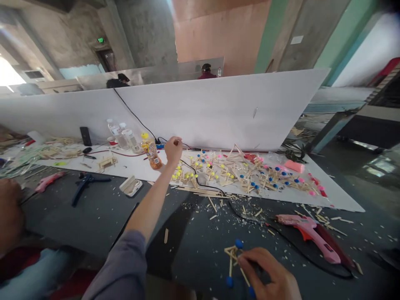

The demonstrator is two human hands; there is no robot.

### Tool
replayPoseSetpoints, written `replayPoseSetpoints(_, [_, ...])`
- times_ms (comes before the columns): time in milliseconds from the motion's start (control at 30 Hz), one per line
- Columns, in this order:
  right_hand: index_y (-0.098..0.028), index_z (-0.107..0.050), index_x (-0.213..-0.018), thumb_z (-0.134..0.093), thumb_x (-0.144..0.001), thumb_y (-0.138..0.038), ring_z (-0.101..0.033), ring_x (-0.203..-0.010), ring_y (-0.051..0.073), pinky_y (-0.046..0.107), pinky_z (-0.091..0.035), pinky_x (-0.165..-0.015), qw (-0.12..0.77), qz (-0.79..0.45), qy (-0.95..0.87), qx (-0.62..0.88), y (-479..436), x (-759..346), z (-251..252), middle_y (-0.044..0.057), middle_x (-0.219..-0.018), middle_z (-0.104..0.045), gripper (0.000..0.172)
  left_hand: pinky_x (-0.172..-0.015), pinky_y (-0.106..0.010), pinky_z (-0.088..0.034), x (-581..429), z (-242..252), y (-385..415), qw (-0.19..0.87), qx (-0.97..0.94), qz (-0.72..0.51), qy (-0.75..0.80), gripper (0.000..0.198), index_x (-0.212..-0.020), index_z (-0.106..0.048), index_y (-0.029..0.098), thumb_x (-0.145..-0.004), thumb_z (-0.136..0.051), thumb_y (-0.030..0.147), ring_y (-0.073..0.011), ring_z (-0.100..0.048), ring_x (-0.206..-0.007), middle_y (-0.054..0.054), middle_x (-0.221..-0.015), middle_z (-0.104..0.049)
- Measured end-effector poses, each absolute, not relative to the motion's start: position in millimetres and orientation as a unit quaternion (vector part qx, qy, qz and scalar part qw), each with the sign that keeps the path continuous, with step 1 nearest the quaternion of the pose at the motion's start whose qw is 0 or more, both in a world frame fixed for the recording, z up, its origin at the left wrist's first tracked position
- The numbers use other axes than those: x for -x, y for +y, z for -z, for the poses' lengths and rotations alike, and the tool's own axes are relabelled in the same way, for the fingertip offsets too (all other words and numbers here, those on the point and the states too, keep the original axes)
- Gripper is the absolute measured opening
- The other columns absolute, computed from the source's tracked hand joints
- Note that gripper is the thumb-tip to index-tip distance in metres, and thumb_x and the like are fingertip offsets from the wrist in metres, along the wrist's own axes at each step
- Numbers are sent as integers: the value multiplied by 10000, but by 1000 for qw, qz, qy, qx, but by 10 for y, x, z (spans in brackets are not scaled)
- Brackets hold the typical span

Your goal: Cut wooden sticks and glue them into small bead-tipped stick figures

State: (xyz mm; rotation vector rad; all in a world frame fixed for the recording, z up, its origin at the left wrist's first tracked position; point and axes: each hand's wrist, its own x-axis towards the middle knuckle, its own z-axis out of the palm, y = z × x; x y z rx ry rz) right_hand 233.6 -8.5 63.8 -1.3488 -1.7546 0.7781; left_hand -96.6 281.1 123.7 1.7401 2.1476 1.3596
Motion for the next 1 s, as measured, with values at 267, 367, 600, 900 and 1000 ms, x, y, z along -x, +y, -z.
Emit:
replayPoseSetpoints(267, [-240,-718,-758,-603,-880,-400,-655,-794,224,353,-510,-724,446,-152,-714,518,319,-2113,-1346,58,-843,-698,232,-631,-255,-393,245,-379,1496,49,-557,-471,682,240,-1000,-686,209,-926,-464,261,-156,-592,-617,-10,-633,-637])
replayPoseSetpoints(367, [-219,-720,-731,-632,-844,-416,-624,-724,187,334,-478,-697,437,-90,-743,499,976,-1839,-1620,36,-775,-688,243,-654,-259,-388,163,-279,1426,31,-588,-409,697,239,-1016,-692,223,-903,-482,212,-171,-640,-690,-49,-723,-701])
replayPoseSetpoints(600, [-132,-793,-817,-700,-799,-342,-618,-691,160,283,-421,-675,425,-141,-748,490,2678,-834,-1654,67,-757,-734,230,-658,-281,-413,14,-131,1425,69,-623,-343,699,278,-1098,-677,241,-893,-495,194,-201,-688,-753,-78,-809,-744])
replayPoseSetpoints(900, [-61,-776,-908,-646,-826,-236,-640,-813,171,251,-416,-738,351,-194,-727,557,3771,128,-1108,141,-878,-759,232,-683,-313,-471,37,-62,1455,107,-684,-311,651,306,-1167,-622,223,-896,-482,195,-222,-700,-746,-101,-817,-739])
replayPoseSetpoints(1000, [-14,-750,-893,-644,-827,-237,-636,-817,179,254,-431,-741,338,-200,-724,567,3932,216,-972,181,-885,-748,256,-666,-309,-469,56,-64,1458,107,-706,-293,636,291,-1149,-617,226,-887,-495,200,-224,-703,-741,-99,-807,-739])
